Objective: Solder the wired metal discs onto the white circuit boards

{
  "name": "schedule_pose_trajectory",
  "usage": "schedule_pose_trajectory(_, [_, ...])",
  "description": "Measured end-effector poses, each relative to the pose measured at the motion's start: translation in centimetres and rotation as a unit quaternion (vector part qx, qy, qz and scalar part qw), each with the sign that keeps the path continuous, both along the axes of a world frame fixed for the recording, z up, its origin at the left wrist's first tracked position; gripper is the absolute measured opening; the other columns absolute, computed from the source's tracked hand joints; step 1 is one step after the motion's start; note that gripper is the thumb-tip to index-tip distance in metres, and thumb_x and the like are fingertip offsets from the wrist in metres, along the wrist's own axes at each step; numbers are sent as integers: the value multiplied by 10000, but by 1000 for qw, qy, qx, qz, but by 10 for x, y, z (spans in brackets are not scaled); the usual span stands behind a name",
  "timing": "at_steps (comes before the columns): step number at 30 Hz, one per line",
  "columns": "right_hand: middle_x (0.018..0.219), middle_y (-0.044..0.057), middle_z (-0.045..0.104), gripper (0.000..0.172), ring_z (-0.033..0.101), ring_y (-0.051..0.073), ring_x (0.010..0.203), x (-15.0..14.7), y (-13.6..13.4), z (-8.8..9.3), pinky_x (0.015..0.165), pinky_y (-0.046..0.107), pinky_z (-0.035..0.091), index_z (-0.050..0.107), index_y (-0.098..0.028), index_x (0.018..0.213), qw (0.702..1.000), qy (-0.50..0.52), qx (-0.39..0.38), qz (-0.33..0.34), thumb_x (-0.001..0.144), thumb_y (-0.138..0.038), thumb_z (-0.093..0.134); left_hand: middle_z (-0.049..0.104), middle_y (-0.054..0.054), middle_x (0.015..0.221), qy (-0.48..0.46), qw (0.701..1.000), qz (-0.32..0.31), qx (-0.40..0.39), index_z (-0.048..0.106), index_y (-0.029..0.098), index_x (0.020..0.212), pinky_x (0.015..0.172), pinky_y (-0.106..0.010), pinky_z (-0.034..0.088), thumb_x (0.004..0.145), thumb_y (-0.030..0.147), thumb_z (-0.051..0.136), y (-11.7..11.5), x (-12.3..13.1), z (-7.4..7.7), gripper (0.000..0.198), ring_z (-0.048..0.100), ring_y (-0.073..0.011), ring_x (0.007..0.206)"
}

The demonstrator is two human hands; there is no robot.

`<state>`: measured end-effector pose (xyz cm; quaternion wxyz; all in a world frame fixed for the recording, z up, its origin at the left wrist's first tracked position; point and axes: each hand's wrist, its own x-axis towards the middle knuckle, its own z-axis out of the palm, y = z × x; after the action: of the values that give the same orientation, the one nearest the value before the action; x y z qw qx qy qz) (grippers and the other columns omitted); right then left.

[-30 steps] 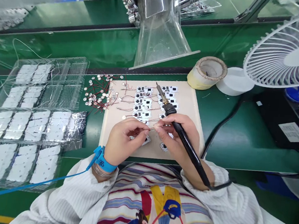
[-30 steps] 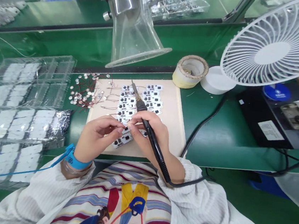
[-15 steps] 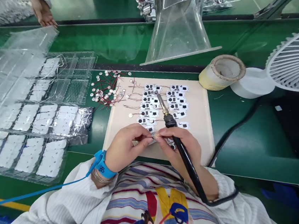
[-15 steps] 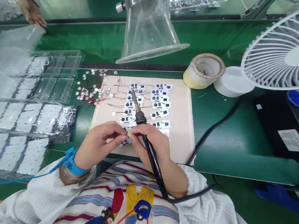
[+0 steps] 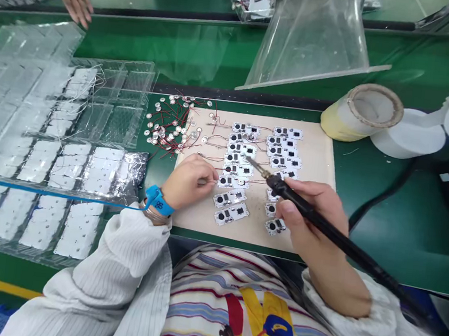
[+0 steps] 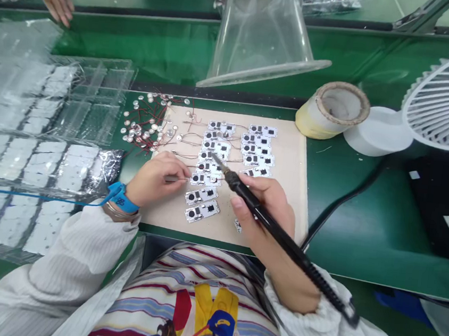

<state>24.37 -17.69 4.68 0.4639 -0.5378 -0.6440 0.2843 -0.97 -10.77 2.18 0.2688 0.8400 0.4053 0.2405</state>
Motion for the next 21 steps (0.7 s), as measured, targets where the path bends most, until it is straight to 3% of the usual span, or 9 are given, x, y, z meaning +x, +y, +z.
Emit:
schedule_pose_trajectory(3, [879,23,696,158,669,163,747,-1,-2,4,625,266,535,657,-254,979,997,-63,41,-18,829,-290,685,749,-21,823,-12,1000,-11,8,561,187,628,854,-351,426,773,103,558,2,1,-4,167,653,-150,783])
schedule_pose_trajectory(7, [761,2,662,121,623,151,595,-12,-3,9,503,268,494,608,-241,882,997,-75,26,8,795,-259,690,746,-7,811,7,1000,-18,11,554,186,618,842,-340,418,764,87,548,3,1,-3,176,642,-146,772])
schedule_pose_trajectory(12, [697,3,642,148,622,174,560,-23,4,6,486,300,498,551,-266,886,981,-145,108,74,780,-221,645,743,12,799,36,999,-16,4,545,186,598,832,-347,413,731,78,557,6,4,-2,172,627,-154,759])
schedule_pose_trajectory(21, [677,0,641,173,646,197,578,-28,9,3,500,316,519,516,-288,900,973,-175,124,88,784,-216,623,747,-16,822,83,996,-13,-22,578,194,607,861,-382,432,704,95,550,10,7,1,141,633,-176,791])
